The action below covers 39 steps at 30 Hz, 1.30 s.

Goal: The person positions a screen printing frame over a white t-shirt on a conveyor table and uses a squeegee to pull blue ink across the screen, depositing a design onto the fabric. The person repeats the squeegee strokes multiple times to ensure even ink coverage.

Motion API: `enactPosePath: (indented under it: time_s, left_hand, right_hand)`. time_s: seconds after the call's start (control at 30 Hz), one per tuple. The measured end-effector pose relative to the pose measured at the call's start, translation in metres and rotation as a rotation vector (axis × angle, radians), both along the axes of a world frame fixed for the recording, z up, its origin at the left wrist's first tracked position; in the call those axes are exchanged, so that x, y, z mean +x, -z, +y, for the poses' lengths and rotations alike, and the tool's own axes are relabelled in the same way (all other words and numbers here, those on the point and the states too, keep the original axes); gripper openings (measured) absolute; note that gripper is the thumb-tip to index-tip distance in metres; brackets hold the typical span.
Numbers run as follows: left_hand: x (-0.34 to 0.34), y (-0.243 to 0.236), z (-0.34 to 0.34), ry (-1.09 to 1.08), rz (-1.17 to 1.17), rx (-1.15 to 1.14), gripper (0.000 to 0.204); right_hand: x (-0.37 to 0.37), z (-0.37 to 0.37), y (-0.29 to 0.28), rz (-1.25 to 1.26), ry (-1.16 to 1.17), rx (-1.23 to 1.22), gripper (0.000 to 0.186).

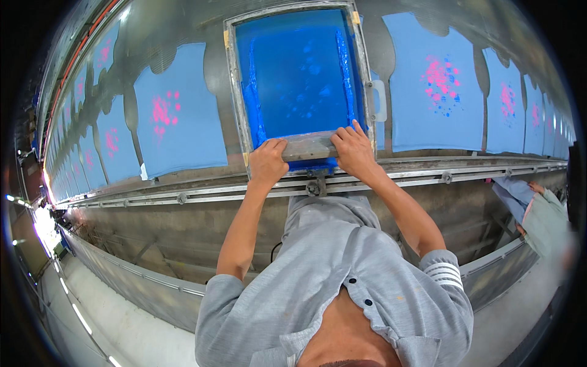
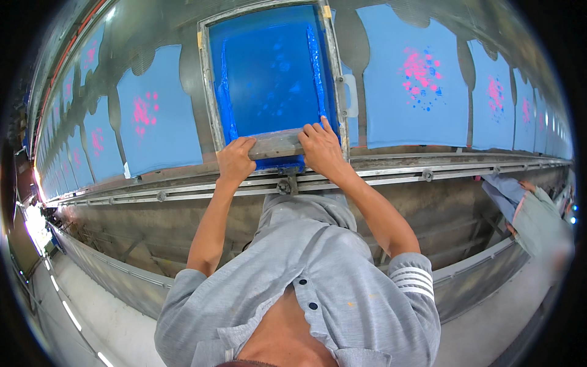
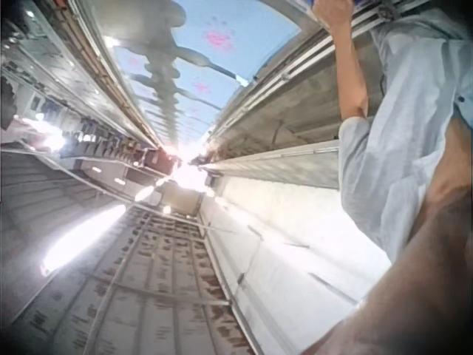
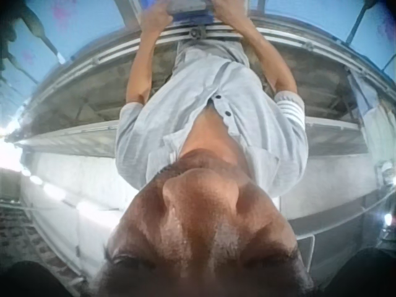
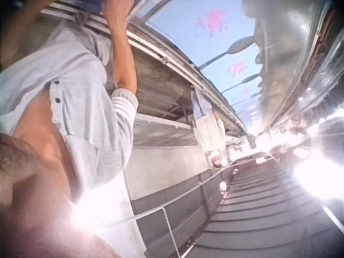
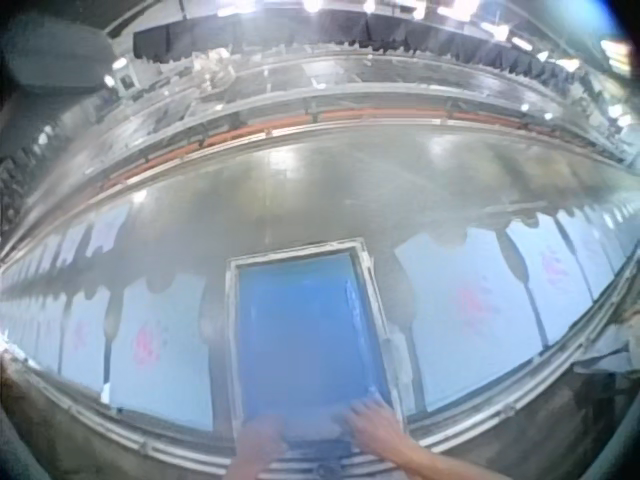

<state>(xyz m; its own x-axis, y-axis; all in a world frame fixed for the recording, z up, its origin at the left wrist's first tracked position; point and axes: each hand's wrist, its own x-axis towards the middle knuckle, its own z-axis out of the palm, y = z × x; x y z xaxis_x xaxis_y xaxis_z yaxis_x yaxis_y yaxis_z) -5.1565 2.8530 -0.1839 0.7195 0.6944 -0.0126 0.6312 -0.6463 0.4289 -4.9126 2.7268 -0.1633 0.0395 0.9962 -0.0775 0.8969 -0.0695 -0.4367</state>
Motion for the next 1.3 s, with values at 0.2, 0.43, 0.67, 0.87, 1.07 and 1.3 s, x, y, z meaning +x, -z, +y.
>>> enactPosePath:
  time_s: [0.2, 0.43, 0.67, 0.87, 1.07, 1.3]
  left_hand:
    - [0.003, -0.008, 0.009, 0.024, 0.044, -0.018, 0.037]
    - [0.008, -0.005, 0.013, 0.026, 0.049, -0.059, 0.033]
    - [0.007, -0.012, 0.014, -0.001, 0.036, -0.082, 0.029]
    - [-0.005, -0.017, 0.017, 0.018, -0.056, -0.055, 0.030]
    - [-0.062, -0.035, 0.037, -0.029, -0.099, -0.052, 0.043]
    - [-0.191, -0.016, 0.112, -0.032, 0.049, -0.077, 0.040]
  right_hand:
    - [0.015, 0.013, -0.015, 0.486, 0.157, -0.113, 0.046]
    - [0.096, 0.034, 0.058, 0.008, 0.695, 0.362, 0.044]
    - [0.115, 0.045, 0.081, 0.202, 0.872, 0.191, 0.037]
    - [0.124, 0.058, 0.064, 0.603, 0.992, 0.202, 0.027]
    - [0.064, 0.094, 0.027, 0.786, 1.020, 0.294, 0.026]
    - [-0.084, 0.161, 0.078, 0.871, 1.016, 0.272, 0.026]
